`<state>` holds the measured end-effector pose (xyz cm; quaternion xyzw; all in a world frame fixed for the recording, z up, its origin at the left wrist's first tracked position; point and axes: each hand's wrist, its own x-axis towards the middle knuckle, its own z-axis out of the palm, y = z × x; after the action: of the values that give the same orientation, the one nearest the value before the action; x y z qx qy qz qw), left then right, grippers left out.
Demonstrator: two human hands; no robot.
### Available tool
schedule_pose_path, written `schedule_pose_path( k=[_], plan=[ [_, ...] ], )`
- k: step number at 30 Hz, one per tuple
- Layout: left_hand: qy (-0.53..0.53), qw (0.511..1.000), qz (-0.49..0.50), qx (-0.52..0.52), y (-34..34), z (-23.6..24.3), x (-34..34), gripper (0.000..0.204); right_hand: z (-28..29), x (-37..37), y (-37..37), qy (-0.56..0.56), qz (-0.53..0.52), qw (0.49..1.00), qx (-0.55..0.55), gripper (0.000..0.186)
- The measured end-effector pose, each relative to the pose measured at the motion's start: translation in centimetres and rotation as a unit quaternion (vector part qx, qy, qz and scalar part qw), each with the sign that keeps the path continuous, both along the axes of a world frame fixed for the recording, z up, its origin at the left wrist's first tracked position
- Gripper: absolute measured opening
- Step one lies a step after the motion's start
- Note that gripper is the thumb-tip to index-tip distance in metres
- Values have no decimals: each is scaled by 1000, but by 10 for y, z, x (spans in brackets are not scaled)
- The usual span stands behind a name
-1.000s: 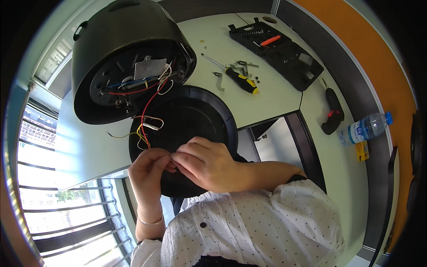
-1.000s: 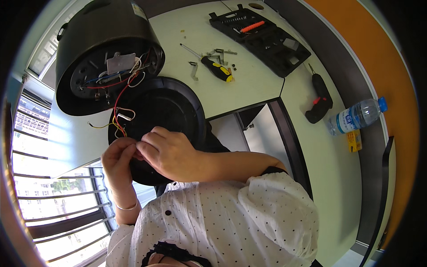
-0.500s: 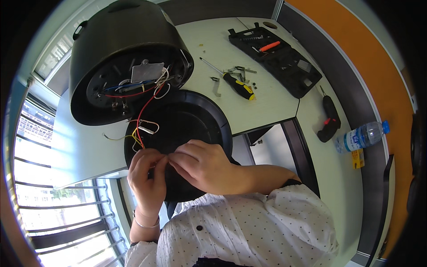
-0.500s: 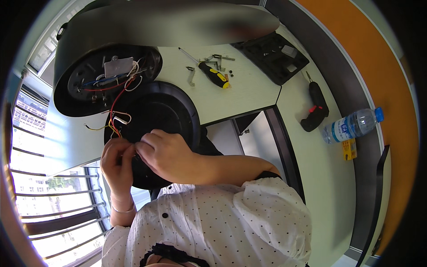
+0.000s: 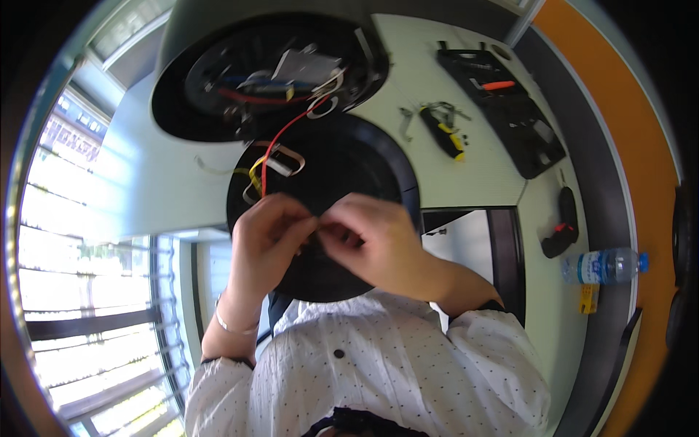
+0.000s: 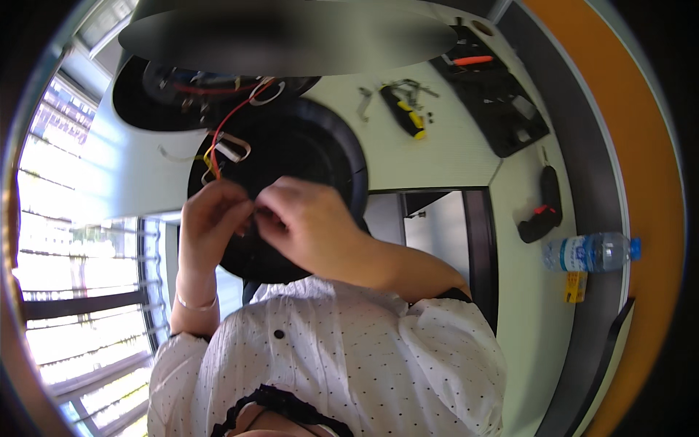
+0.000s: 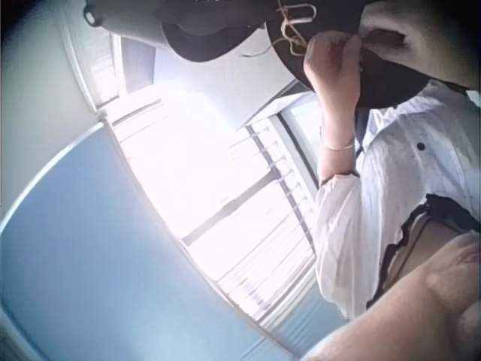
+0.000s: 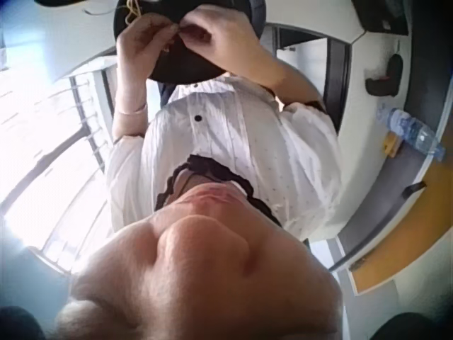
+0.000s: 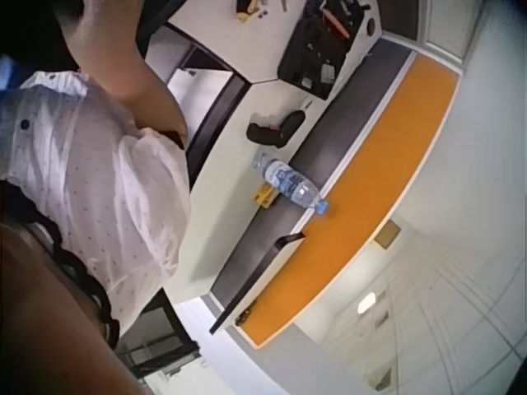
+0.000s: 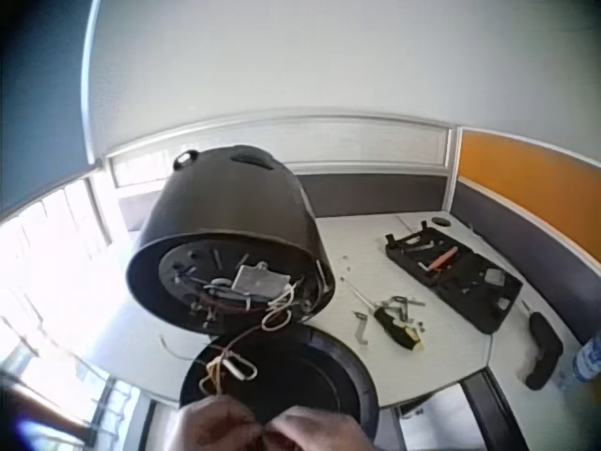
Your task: The person opens a black cylindrical device and manipulates internal wires and components. They use a screwdriver to tighten connections and adjust wiring inside the device. The person continues to connect and secure wires throughout the clip.
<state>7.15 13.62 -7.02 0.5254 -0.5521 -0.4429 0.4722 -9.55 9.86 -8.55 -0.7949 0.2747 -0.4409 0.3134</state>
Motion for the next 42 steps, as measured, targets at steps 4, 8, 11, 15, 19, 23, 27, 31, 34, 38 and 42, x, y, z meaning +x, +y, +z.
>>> schedule_pose_path(
  k=[4, 8, 11, 15, 19, 23, 27, 31, 34, 38, 42],
  plan=[
    [73, 995, -21, 60, -1, 3, 6, 8, 3, 0, 1, -27, 21, 998, 49, 11],
    [98, 991, -52, 77, -6, 4, 10, 7, 1, 1, 1, -42, 32, 991, 127, 11],
    [114, 988, -64, 83, -8, 4, 13, 8, 0, 0, 0, -51, 41, 978, 199, 11],
    [166, 981, -67, 80, -10, -5, 17, 12, 4, 1, -2, -59, 44, 967, 245, 9],
    [212, 971, -65, 89, -10, -5, 17, 12, 5, 3, -2, -68, 44, 958, 274, 9],
    [186, 979, -43, 69, -6, -3, 15, 9, 7, 5, -3, -67, 45, 952, 296, 9],
    [142, 988, -33, 43, -3, -4, 15, 7, 6, 6, 0, -57, 41, 950, 304, 11],
    [35, 998, -9, -57, -1, -9, 15, 3, 8, 8, 2, -76, 56, 945, 314, 12],
    [31, 995, 2, -95, 2, -8, 14, 8, 9, 8, 1, -99, 78, 943, 308, 11],
    [135, 990, -41, -3, 3, -4, 19, 8, 16, 8, 3, -80, 78, 950, 292, 10],
    [176, 983, -48, 11, 4, -5, 20, 11, 21, 10, 2, -74, 77, 952, 287, 9]
  ],
)
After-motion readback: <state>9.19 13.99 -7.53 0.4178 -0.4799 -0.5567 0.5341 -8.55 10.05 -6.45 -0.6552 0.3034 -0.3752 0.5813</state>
